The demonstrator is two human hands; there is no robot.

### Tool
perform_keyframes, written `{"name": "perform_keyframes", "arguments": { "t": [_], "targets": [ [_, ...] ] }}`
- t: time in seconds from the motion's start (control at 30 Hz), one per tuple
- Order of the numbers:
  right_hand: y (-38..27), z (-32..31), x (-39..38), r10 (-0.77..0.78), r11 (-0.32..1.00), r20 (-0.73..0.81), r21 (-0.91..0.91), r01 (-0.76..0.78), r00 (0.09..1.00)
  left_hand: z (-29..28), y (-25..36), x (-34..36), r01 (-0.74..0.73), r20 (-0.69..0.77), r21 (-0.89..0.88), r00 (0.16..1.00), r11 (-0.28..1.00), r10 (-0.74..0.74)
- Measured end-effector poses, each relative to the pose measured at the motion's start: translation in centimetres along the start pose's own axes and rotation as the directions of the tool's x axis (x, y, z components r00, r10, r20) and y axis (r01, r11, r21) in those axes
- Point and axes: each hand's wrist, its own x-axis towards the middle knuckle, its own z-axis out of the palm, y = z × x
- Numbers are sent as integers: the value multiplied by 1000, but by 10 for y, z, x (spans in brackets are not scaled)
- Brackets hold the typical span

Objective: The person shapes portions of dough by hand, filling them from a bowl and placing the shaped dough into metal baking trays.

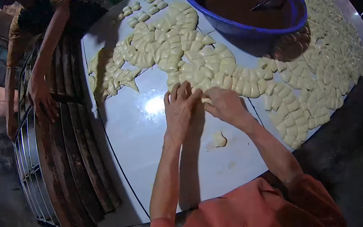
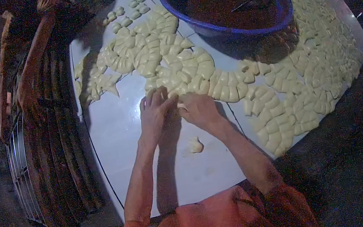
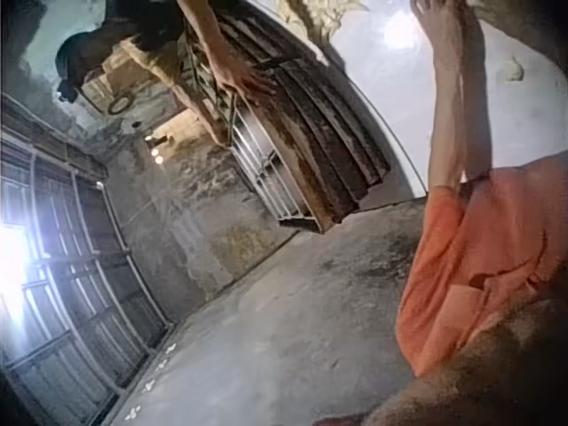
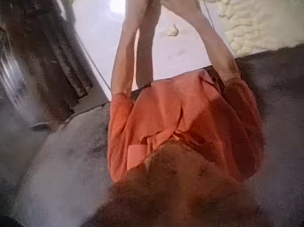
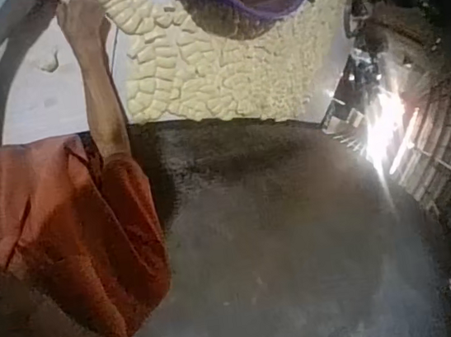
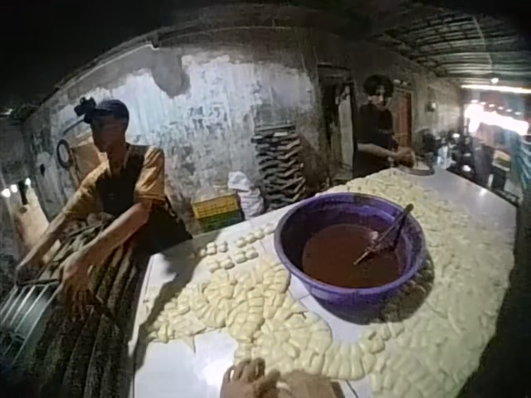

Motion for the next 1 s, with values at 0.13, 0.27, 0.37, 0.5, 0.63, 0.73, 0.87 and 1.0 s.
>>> {"name": "perform_keyframes", "arguments": {
  "t": [0.13,0.27,0.37,0.5,0.63,0.73,0.87,1.0],
  "targets": [
    [-21,-57,-12,188,827,534,367,-426,824,7,-3,-1,57,21,17,998,998,-57],
    [-41,-102,-59,60,632,778,455,-627,625,7,-6,-6,60,-4,-24,998,998,-61],
    [-20,-99,-93,-9,654,451,678,-336,893,-7,-9,-7,3,-36,-166,999,986,-10],
    [2,-73,-114,225,955,296,121,-271,928,-19,-14,-24,200,-130,-409,953,890,-274],
    [-32,-65,-90,229,972,-80,-26,-232,970,-19,-31,-36,243,-98,-375,949,895,-299],
    [-46,-36,-50,50,999,-109,25,-47,993,-31,-20,-32,252,-42,-389,956,886,-290],
    [-47,18,-5,-55,988,-50,-149,47,997,-25,-1,-17,243,-99,-366,950,899,-297],
    [-50,15,-3,107,992,107,-78,-98,988,-8,-18,-21,201,-210,-281,941,938,-264]
  ]
}}
